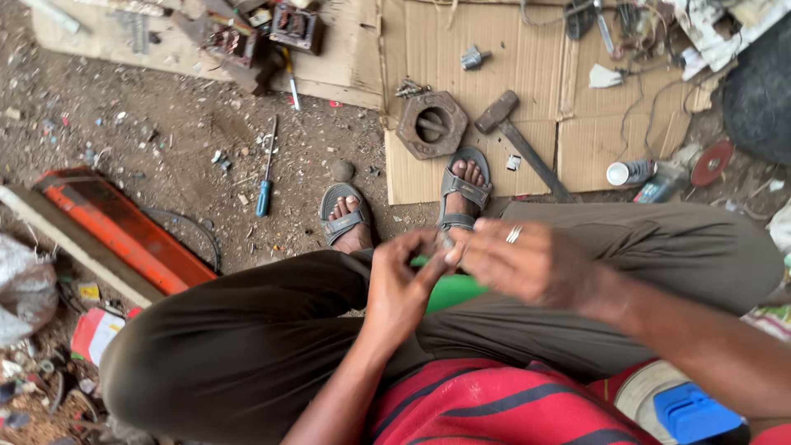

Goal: The person sits on a low stool and uses a hammer and a metal anvil to break apart small electronic components. They repeatedly strike the components, separate the pieces by hand, and place the resulting parts into a plastic container.

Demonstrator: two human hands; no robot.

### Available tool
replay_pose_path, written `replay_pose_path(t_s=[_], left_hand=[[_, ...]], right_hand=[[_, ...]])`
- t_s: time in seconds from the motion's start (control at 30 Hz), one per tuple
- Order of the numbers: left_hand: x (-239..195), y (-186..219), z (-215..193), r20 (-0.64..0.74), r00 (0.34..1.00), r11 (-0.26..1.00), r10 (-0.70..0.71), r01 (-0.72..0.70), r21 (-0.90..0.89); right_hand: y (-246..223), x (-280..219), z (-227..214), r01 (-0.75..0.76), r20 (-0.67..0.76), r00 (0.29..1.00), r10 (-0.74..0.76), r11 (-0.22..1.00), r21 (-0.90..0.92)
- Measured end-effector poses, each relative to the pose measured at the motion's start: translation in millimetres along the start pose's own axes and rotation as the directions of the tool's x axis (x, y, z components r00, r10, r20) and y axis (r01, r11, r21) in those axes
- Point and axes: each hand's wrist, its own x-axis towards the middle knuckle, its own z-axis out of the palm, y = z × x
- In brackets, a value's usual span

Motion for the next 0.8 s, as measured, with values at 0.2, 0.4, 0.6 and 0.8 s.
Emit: replay_pose_path(t_s=[0.2,0.4,0.6,0.8], left_hand=[[-1.5,-15.6,-5.1,0.100,0.993,0.986,-0.061,0.076,-0.150],[4.1,-10.4,-2.0,0.100,0.993,0.961,-0.071,0.094,-0.258],[5.8,-16.3,-1.4,0.079,0.993,0.928,-0.083,0.106,-0.356],[7.0,-22.4,2.6,0.079,0.993,0.918,-0.086,0.110,-0.381]], right_hand=[[-9.7,-11.2,26.2,-0.069,-0.036,0.997,0.074,0.990,0.120],[-1.5,-6.8,22.3,-0.190,-0.059,0.974,0.217,0.934,0.303],[8.7,-6.8,23.7,-0.129,-0.113,0.978,0.174,0.936,0.327],[13.3,-7.4,16.3,-0.018,-0.134,0.989,0.056,0.964,0.267]])
